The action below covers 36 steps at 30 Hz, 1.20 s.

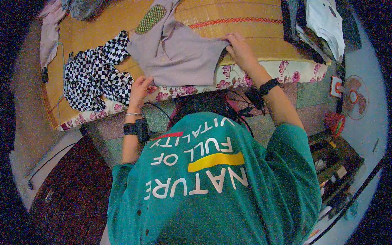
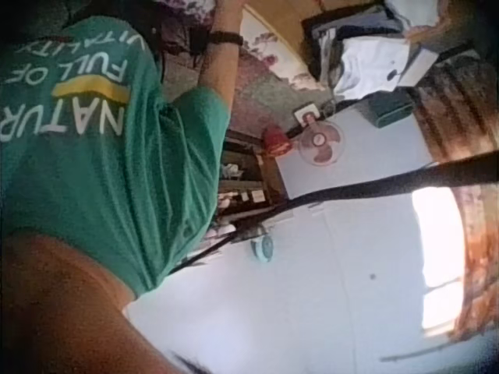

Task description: Fold a variety of clothes and linens on a bed.

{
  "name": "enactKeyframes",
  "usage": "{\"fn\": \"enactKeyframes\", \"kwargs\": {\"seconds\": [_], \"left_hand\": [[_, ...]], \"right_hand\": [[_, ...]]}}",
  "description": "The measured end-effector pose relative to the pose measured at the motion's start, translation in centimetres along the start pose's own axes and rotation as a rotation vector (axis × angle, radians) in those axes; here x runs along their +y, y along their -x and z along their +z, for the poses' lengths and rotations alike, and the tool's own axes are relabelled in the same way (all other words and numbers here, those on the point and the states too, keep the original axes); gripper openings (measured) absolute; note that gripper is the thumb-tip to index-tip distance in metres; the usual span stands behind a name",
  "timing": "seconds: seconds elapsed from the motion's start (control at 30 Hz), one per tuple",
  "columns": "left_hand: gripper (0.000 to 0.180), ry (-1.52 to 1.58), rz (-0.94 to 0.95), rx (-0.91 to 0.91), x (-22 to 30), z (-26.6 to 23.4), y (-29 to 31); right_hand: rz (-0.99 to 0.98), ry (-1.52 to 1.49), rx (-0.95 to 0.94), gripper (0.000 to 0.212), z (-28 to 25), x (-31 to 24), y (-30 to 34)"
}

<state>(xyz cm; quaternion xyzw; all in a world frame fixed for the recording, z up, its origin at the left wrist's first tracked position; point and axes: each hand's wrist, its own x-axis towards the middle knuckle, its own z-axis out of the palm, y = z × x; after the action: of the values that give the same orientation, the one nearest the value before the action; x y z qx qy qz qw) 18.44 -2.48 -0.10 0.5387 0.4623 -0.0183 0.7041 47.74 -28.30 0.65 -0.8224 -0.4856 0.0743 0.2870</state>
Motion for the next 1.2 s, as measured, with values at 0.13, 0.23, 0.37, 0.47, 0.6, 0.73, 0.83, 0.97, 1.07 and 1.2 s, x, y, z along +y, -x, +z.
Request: {"fn": "enactKeyframes", "kwargs": {"seconds": [0.13,0.23,0.37,0.47,0.6,0.73,0.83,0.97,1.07,1.2], "left_hand": [[0.023,-0.020,-0.005,0.016,-0.1,0.4,-0.1],[0.023,-0.086,0.016,-0.003,0.3,0.5,0.0],[0.023,-0.062,0.039,0.014,0.4,0.9,0.3],[0.024,-0.087,0.049,0.029,0.2,0.6,0.4],[0.027,-0.070,0.029,0.008,0.3,0.4,0.4],[0.027,-0.095,-0.031,0.023,0.2,0.0,0.9],[0.023,-0.241,-0.065,-0.150,-0.8,-1.5,1.1],[0.030,-0.278,-0.035,-0.054,2.4,-1.0,2.2],[0.037,-0.153,0.023,0.071,3.3,-2.9,0.1],[0.035,0.029,0.158,0.155,4.3,-3.3,-2.6]], "right_hand": [[0.102,-0.013,-0.039,0.027,0.5,0.1,-0.1],[0.118,-0.047,-0.033,0.026,0.6,-0.4,-0.3],[0.113,-0.091,-0.008,0.028,0.5,-0.6,-0.3],[0.294,-0.135,0.091,0.030,1.0,-0.6,-0.2],[0.387,0.065,0.110,0.036,1.6,0.1,-1.3],[0.383,0.190,-0.047,0.043,0.5,-1.3,-1.3],[0.358,0.184,-0.136,0.044,-0.1,-1.0,-0.3],[0.148,0.116,-0.318,0.046,-2.8,-1.4,-0.1],[-0.005,0.077,-0.350,0.048,-4.9,-3.2,-2.1],[0.203,-0.623,-0.597,0.037,-3.4,-9.7,-9.1]]}}
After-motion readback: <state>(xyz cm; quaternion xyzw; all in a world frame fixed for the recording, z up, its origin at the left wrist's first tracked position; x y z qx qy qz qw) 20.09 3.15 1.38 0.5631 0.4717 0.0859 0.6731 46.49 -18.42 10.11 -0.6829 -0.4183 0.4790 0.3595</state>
